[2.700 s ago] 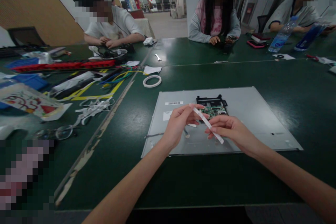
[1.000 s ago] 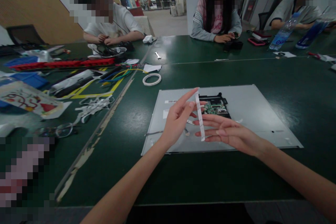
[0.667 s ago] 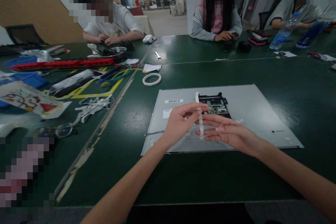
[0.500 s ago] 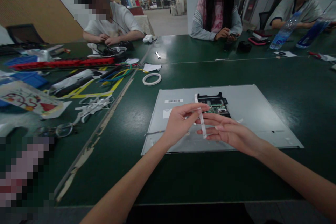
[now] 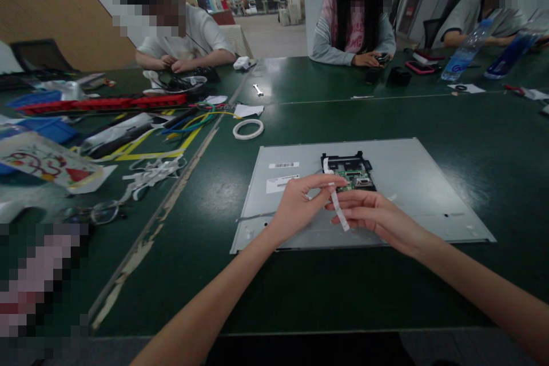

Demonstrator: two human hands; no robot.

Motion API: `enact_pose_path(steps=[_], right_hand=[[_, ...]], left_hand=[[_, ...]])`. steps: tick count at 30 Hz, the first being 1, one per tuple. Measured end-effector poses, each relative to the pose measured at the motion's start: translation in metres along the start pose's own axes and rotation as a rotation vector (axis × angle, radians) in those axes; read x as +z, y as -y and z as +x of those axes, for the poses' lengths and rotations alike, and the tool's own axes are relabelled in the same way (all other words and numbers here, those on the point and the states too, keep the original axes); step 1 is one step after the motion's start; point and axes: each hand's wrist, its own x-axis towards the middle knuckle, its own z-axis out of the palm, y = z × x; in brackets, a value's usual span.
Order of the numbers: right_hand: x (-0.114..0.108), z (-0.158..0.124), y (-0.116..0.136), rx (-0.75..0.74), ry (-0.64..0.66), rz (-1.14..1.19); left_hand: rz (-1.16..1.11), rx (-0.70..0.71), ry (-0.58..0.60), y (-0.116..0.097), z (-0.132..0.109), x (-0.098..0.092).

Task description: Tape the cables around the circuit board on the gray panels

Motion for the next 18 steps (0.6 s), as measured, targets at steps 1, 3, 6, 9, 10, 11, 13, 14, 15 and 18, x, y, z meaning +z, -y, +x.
enact_pose_path(steps=[1,3,6,9,10,11,13,14,15,18], right_hand=[[-0.0002,0.0002,-0.0006,-0.004,-0.006,-0.012],[-0.0002,0.0004,-0.0015,-0.016,-0.018,-0.034],[0.0015,-0.0005,-0.001,-0.025,-0.025,-0.065],[0.0046,-0.0026,0.0018,-0.023,-0.009,-0.071],[0.0055,-0.0032,0.0027,-0.022,-0.006,-0.069],[0.0063,-0.0037,0.0035,-0.022,-0.004,-0.069],[0.0074,-0.0042,0.0045,-0.023,-0.001,-0.074],[0.0077,-0.0042,0.0045,-0.025,0.0,-0.077],[0.008,-0.0041,0.0044,-0.026,0.0,-0.08],[0.0086,-0.0035,0.0029,-0.019,-0.018,-0.106]], left_hand=[[0.005,0.007,-0.001,0.0008,0.0001,0.0],[0.01,0.011,0.002,0.0023,0.0002,0.0001],[0.023,-0.007,-0.002,0.0033,0.0003,0.0],[0.021,-0.013,-0.013,0.0032,0.0009,-0.0007],[0.018,-0.011,-0.015,0.0032,0.001,-0.0009],[0.015,-0.011,-0.017,0.0033,0.0012,-0.0011],[0.009,-0.018,-0.023,0.0039,0.0014,-0.0014],[0.003,-0.022,-0.028,0.0044,0.0015,-0.0015],[-0.005,-0.024,-0.035,0.0048,0.0016,-0.0017],[-0.032,-0.025,-0.041,0.0051,0.0023,-0.0027]])
